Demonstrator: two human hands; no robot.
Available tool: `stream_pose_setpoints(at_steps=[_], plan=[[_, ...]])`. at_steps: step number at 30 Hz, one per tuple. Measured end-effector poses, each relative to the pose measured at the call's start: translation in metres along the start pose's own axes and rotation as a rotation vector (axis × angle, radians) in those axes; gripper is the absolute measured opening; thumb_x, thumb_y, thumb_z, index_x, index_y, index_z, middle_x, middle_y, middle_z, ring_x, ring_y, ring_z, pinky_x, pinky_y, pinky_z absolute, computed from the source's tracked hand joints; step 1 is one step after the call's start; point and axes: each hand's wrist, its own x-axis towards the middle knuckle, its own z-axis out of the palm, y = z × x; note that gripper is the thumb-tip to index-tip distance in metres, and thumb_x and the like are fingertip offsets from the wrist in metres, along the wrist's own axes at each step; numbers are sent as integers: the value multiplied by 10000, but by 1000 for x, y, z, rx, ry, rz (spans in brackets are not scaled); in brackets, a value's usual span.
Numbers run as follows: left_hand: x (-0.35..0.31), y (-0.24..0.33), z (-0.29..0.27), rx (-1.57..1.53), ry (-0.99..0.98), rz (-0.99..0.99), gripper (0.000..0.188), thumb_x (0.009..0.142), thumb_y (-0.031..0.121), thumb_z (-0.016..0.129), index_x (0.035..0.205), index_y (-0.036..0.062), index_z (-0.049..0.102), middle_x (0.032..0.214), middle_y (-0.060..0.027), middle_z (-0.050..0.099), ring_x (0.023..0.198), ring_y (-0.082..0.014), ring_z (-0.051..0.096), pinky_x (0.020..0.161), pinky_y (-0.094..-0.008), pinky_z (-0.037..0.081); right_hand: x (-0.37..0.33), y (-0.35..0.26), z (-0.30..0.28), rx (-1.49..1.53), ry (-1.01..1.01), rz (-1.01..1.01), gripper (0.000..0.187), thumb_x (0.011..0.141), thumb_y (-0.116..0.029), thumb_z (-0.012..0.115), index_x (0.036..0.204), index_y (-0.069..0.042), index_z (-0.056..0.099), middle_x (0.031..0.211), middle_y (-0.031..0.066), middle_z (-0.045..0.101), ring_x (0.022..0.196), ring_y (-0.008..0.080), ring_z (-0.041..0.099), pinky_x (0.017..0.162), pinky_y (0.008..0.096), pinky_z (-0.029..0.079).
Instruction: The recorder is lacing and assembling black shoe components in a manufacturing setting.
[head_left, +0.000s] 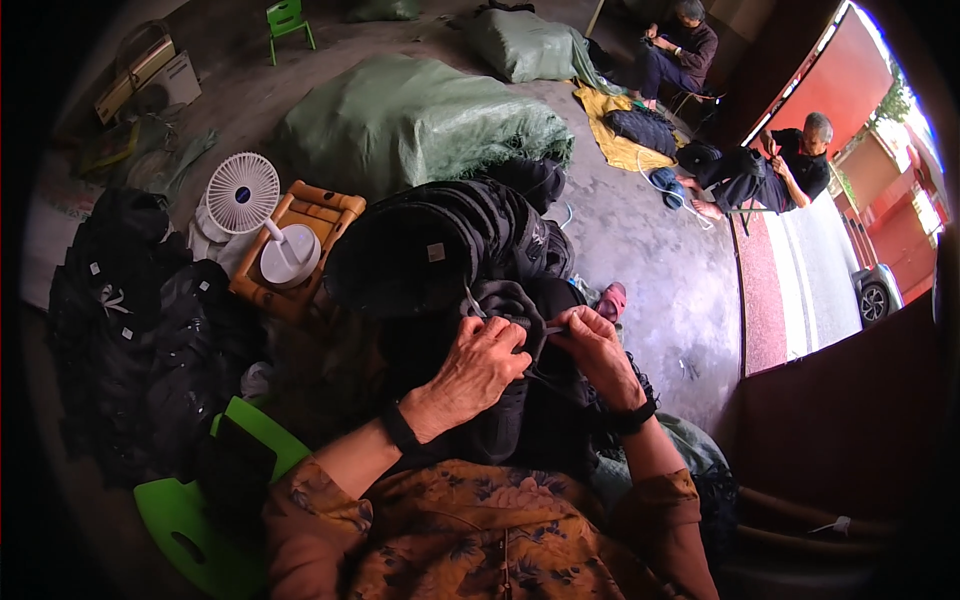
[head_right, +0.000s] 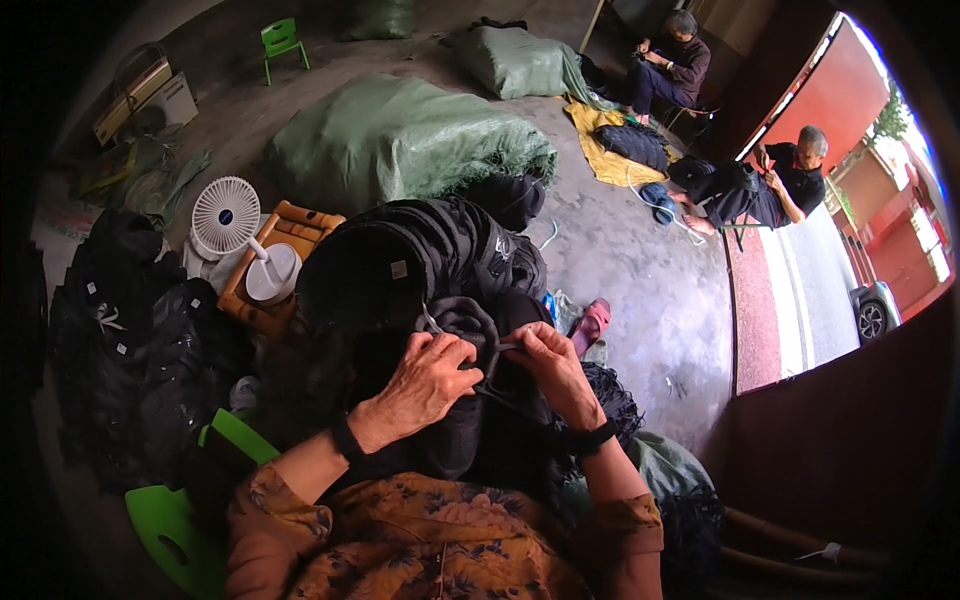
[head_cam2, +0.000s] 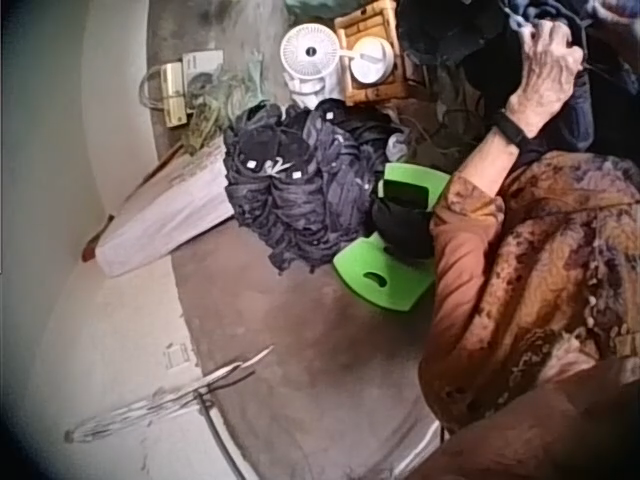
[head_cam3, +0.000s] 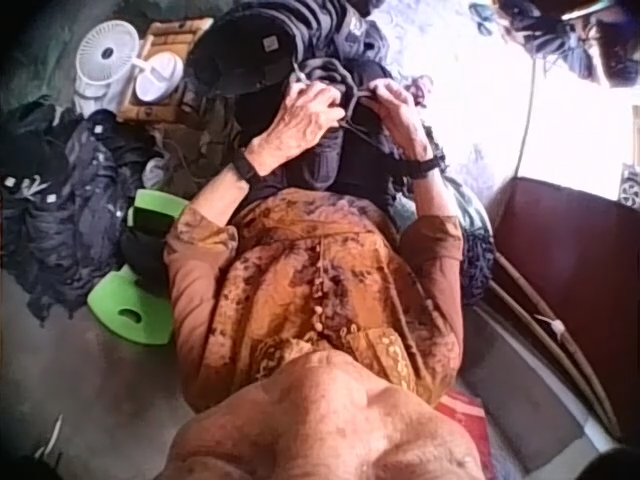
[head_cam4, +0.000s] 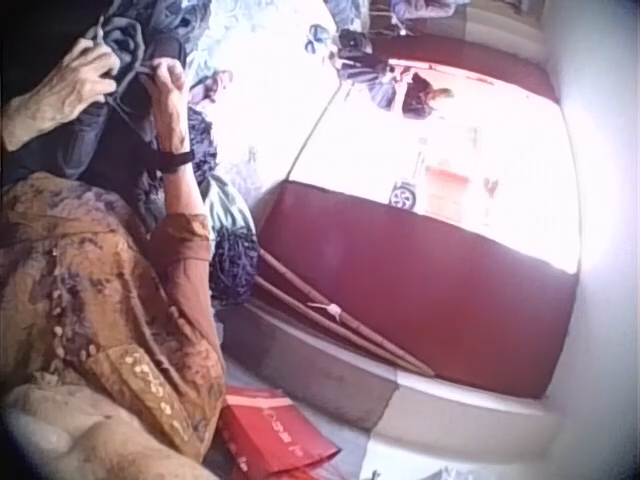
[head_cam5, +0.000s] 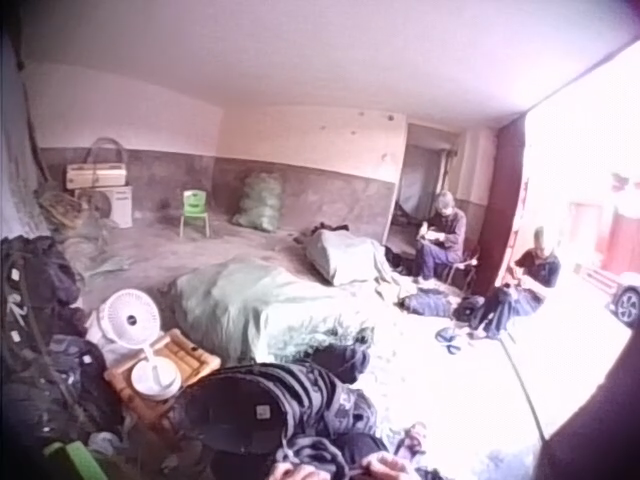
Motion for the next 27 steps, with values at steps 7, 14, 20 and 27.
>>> stream_pose_setpoints(at_steps=[7, 14, 20, 27], plan=[[-1, 1, 11, -232, 49, -114, 86, 777, 144, 717, 850, 144, 670, 1016, 2, 580, 1071, -206, 515, 1022, -456, 304, 9, -13, -1, -67, 34, -5, 168, 1005, -237, 546, 1010, -82, 611, 976, 32, 667, 755, 66, 591, 686, 223, 495], [-2, 4, 29, -182, 82, -161, 151, 790, 172, 732, 898, 150, 628, 866, 53, 615, 1038, -189, 525, 1135, -608, 125, 31, -199, -51, -213, -62, -602, 309, 1026, -328, 488, 968, -38, 576, 879, 50, 596, 888, 149, 583, 854, 297, 457], [-3, 2, 23, -236, 58, -180, 328, 765, 118, 749, 1058, 124, 602, 906, 32, 606, 1039, -202, 531, 1134, -604, 141, -85, -373, -271, -1205, 670, -996, 298, 1034, -229, 481, 1165, -5, 629, 1103, 67, 659, 971, 163, 619, 881, 277, 485], [-30, -26, -11, -156, 94, -130, 417, 764, 9, 709, 1162, 62, 597, 1235, -97, 551, 1194, -293, 511, 1074, -462, 358, -83, -172, -313, -308, 717, -587, 285, 981, -180, 546, 1199, -5, 603, 1073, 43, 637, 1006, 148, 587, 962, 282, 425]])
